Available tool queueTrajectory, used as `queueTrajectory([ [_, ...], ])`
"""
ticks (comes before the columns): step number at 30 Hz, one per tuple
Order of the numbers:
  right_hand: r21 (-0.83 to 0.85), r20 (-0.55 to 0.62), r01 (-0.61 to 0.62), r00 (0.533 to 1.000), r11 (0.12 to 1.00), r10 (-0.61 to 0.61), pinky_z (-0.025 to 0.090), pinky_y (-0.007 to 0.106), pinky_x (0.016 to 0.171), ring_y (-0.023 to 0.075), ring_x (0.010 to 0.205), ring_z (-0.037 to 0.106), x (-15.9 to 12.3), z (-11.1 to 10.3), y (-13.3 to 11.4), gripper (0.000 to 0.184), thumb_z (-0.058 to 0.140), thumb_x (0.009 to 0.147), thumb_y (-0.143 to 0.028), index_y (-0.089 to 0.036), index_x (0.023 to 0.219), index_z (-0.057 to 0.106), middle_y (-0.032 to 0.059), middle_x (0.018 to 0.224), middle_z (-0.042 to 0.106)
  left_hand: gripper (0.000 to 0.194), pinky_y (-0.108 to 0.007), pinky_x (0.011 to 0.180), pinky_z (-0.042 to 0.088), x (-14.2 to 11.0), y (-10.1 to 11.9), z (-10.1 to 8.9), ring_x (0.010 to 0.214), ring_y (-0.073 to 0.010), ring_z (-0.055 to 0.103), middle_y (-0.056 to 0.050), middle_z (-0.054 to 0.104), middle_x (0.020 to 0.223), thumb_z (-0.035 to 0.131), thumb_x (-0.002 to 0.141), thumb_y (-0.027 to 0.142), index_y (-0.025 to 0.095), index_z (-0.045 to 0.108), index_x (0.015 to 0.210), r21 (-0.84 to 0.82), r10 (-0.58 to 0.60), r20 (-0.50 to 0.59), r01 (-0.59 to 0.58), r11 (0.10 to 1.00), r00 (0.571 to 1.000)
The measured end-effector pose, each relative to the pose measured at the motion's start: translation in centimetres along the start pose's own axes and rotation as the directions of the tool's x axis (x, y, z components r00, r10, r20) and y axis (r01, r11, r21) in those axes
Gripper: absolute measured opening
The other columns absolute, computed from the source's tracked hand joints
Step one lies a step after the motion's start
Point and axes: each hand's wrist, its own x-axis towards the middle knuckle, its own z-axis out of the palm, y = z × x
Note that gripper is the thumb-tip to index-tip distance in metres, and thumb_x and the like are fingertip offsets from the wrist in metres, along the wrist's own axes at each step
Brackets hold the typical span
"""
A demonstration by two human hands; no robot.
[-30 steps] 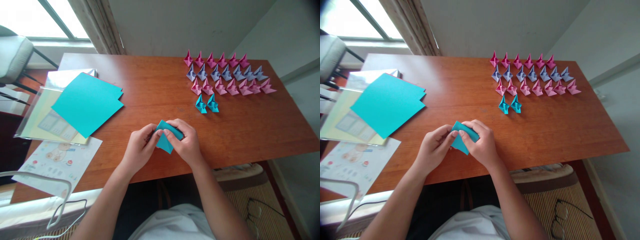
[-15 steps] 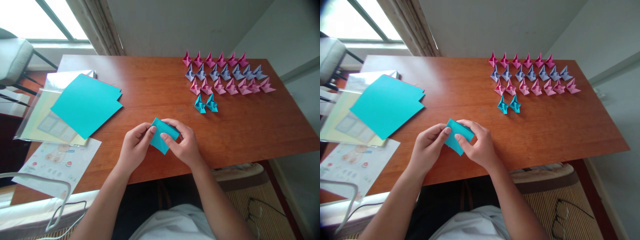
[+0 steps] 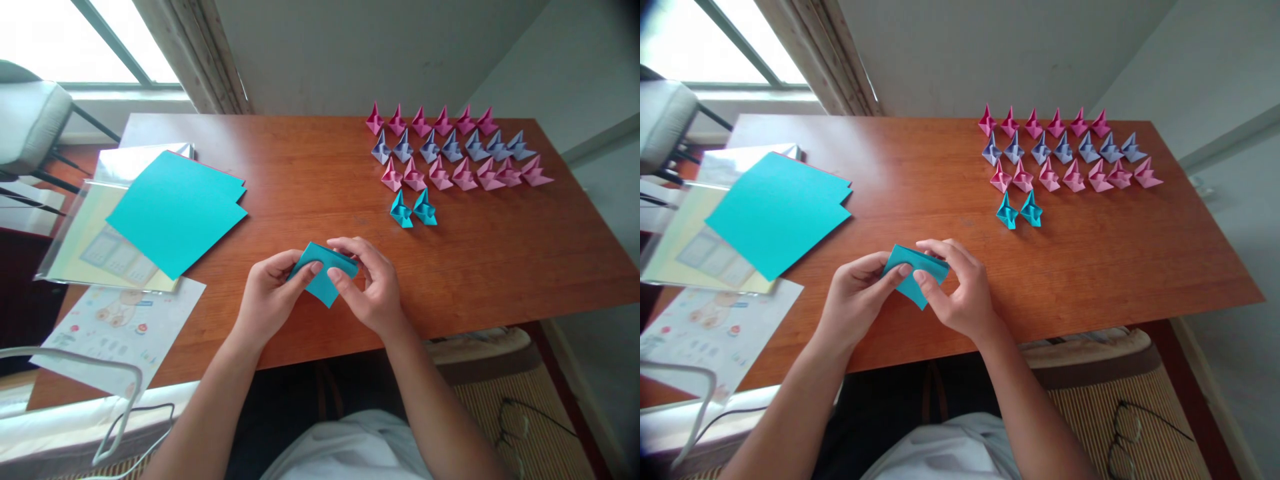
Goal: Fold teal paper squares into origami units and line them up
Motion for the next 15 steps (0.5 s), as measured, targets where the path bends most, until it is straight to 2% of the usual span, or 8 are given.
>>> queueTrajectory([
  [3, 0.037, -0.083, 0.022, 0.996, 0.999, -0.018, 0.057, 0.038, 0.084, 0.0213, 0.1, 0.067, -0.09, -0.04, -0.05, 0.017, 0.063, 0.093, -0.03, -0.028, 0.11, 0.066, 0.0044, 0.109, 0.069, 0.023, -0.022, 0.061, 0.049, -0.05, -0.08, 0.07, 0.065, -0.0128, 0.056, -0.001, 0.068, 0.072, 0.079, 0.083, 0.039, 0.016, 0.076, 0.08, 0.011, 0.043, -0.03, -0.042, 0.999, 0.999],
  [6, 0.075, -0.142, 0.066, 0.988, 0.995, -0.055, 0.056, 0.039, 0.085, 0.0224, 0.104, 0.066, -0.15, 0.01, -0.1, 0.012, 0.063, 0.092, -0.027, -0.028, 0.103, 0.066, 0.0051, 0.109, 0.067, 0.02, -0.022, 0.062, 0.05, -0.11, -0.19, 0.08, 0.066, -0.0126, 0.057, 0.0, 0.07, 0.073, 0.08, 0.083, 0.037, 0.017, 0.077, 0.08, 0.032, 0.089, -0.032, -0.088, 0.996, 0.996],
  [12, 0.077, -0.162, 0.097, 0.983, 0.992, -0.084, 0.057, 0.041, 0.085, 0.0227, 0.104, 0.066, -0.15, 0.03, -0.11, 0.007, 0.065, 0.091, -0.026, -0.028, 0.098, 0.066, 0.005, 0.11, 0.067, 0.018, -0.021, 0.062, 0.049, -0.22, -0.12, 0.07, 0.065, -0.0121, 0.059, 0.0, 0.072, 0.074, 0.077, 0.086, 0.035, 0.018, 0.077, 0.08, 0.101, 0.17, -0.015, -0.168, 0.981, 0.985],
  [15, 0.04, -0.181, 0.088, 0.98, 0.995, -0.079, 0.058, 0.042, 0.087, 0.0235, 0.105, 0.066, -0.19, 0.03, -0.03, 0.005, 0.063, 0.092, -0.027, -0.029, 0.097, 0.065, 0.0054, 0.111, 0.067, 0.019, -0.022, 0.062, 0.05, -0.26, 0.01, 0.14, 0.065, -0.0125, 0.061, 0.0, 0.073, 0.074, 0.076, 0.087, 0.035, 0.018, 0.076, 0.08, 0.15, 0.172, 0.005, -0.17, 0.974, 0.985],
])
